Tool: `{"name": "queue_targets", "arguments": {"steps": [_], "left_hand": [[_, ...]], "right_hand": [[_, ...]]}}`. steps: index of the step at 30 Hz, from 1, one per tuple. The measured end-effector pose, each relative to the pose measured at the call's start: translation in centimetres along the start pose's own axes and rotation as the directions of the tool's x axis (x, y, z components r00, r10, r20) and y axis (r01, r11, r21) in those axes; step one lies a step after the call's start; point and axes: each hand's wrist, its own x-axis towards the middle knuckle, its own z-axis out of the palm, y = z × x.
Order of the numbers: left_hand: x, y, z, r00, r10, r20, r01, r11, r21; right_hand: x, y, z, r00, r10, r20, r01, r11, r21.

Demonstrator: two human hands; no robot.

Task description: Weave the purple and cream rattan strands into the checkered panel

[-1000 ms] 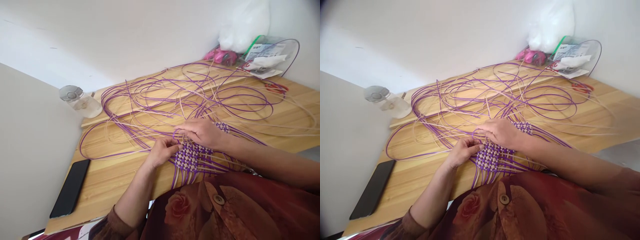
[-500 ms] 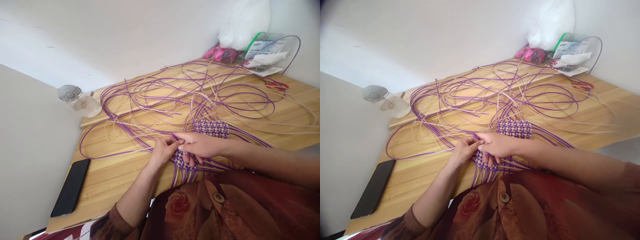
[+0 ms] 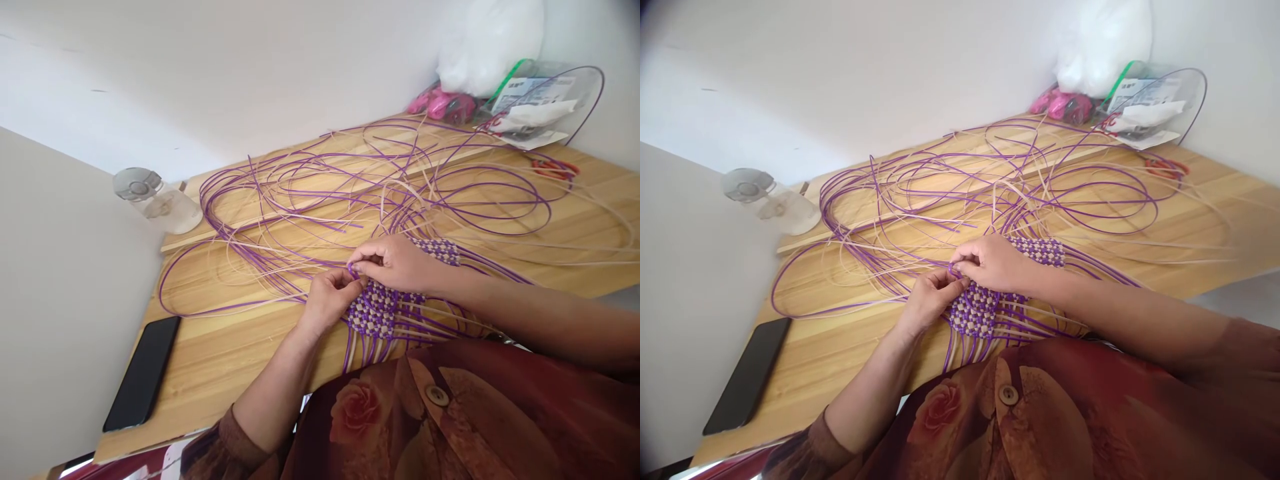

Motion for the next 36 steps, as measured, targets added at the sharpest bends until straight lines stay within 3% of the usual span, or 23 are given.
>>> {"name": "queue_targets", "arguments": {"steps": [2, 4, 8, 11, 15, 19, 21, 23, 27, 31, 36], "left_hand": [[0.0, 0.0, 0.0, 1.0, 0.017, 0.004, -0.017, 1.0, -0.01], [0.0, -0.1, 0.0, 0.999, 0.03, 0.023, -0.03, 0.999, -0.011], [0.1, -0.3, -0.2, 0.999, 0.003, 0.051, -0.002, 1.0, -0.028], [0.1, -0.3, -0.3, 0.997, -0.039, 0.067, 0.043, 0.997, -0.064], [0.3, -0.5, -0.6, 0.993, -0.061, 0.103, 0.068, 0.996, -0.065], [0.2, -0.7, -0.6, 0.995, 0.003, 0.096, -0.005, 1.0, 0.023], [0.2, -0.9, -0.5, 0.996, 0.031, 0.08, -0.038, 0.996, 0.081], [0.1, -0.9, -0.3, 0.998, 0.037, 0.055, -0.044, 0.991, 0.126], [0.3, -1.0, -0.1, 0.999, 0.031, 0.023, -0.033, 0.993, 0.114], [0.4, -1.0, -0.1, 1.0, -0.002, 0.026, 0.002, 1.0, 0.01], [0.3, -0.8, -0.3, 1.0, 0.004, 0.018, -0.003, 0.997, -0.077]], "right_hand": [[0.1, 0.4, 0.6, 0.986, -0.121, -0.111, 0.122, 0.993, -0.003], [0.2, 1.0, 0.8, 0.975, -0.182, -0.125, 0.181, 0.983, -0.017], [0.6, 2.4, 0.1, 0.983, -0.163, 0.083, 0.17, 0.981, -0.091], [0.6, 2.8, -1.3, 0.953, -0.255, 0.164, 0.285, 0.937, -0.2], [0.3, 1.8, -3.2, 0.906, -0.357, 0.226, 0.416, 0.85, -0.324], [0.8, -0.2, -3.3, 0.839, -0.426, 0.338, 0.514, 0.824, -0.238], [1.7, -0.7, -2.6, 0.853, -0.406, 0.328, 0.474, 0.866, -0.161], [2.8, -0.5, -1.7, 0.897, -0.349, 0.272, 0.388, 0.916, -0.105], [4.1, 1.5, -1.1, 0.974, -0.11, 0.195, 0.145, 0.975, -0.17], [3.1, 2.4, -2.1, 0.97, -0.009, 0.245, 0.095, 0.934, -0.344], [0.3, -0.1, -2.8, 0.972, 0.018, 0.233, 0.1, 0.869, -0.484]]}}
